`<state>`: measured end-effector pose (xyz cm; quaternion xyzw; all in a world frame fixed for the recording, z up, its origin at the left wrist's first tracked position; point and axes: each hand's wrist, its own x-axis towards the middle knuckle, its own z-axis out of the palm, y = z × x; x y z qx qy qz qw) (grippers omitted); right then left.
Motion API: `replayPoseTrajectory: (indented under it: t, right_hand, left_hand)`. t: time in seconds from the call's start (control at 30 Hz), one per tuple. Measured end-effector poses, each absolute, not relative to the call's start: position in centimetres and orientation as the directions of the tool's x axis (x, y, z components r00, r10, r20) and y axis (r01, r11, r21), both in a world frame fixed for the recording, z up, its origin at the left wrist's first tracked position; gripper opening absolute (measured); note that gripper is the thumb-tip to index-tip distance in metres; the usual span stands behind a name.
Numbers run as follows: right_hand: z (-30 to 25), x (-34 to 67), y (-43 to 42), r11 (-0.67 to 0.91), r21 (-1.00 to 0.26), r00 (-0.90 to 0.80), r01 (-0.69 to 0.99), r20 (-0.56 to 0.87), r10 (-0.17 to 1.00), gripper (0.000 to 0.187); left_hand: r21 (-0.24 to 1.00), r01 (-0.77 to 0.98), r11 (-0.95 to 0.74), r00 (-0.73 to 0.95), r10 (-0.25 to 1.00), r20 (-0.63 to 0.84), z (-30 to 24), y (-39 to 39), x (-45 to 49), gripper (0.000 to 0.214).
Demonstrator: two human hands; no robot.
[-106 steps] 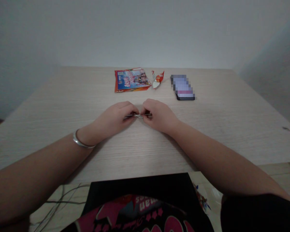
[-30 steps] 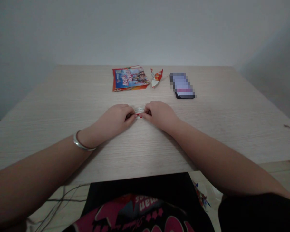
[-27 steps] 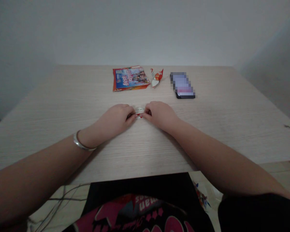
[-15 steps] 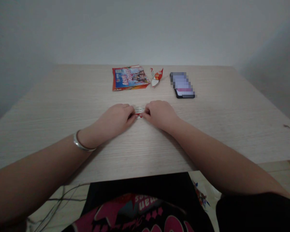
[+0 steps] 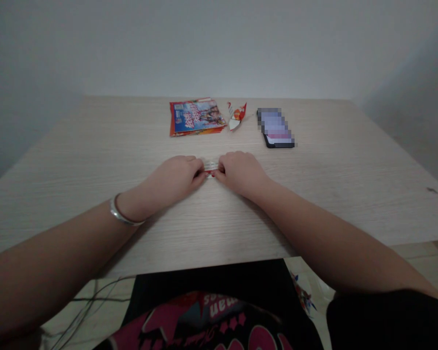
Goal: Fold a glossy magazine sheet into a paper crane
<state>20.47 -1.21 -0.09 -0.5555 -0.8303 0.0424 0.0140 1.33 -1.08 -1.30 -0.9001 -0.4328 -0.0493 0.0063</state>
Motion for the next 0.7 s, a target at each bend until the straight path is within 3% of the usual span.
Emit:
replayPoseTrajectory:
  t: [0.13, 0.37, 0.7]
  right_hand:
    - [-0.2, 20.6, -1.3, 0.4, -0.062, -0.4, 0.915, 0.001, 0.916, 0.03]
    - [-0.3, 21.8, -0.7, 0.397, -0.062, -0.398, 0.916, 0.001, 0.917, 0.03]
    - [-0.3, 22.4, -0.3, 0.407, -0.075, -0.407, 0.91, 0.014, 0.913, 0.026]
  left_hand:
    - [0.037, 0.747, -0.664, 0.655, 0.744, 0.131, -1.3, -1.0, 0.9, 0.03]
    - [0.043, 0.55, -0.834, 0.828, 0.551, 0.101, -0.1, -1.0, -0.3, 0.031]
    - [-0.127, 0.582, -0.803, 0.813, 0.579, 0.064, 0.4, -1.9, 0.3, 0.037]
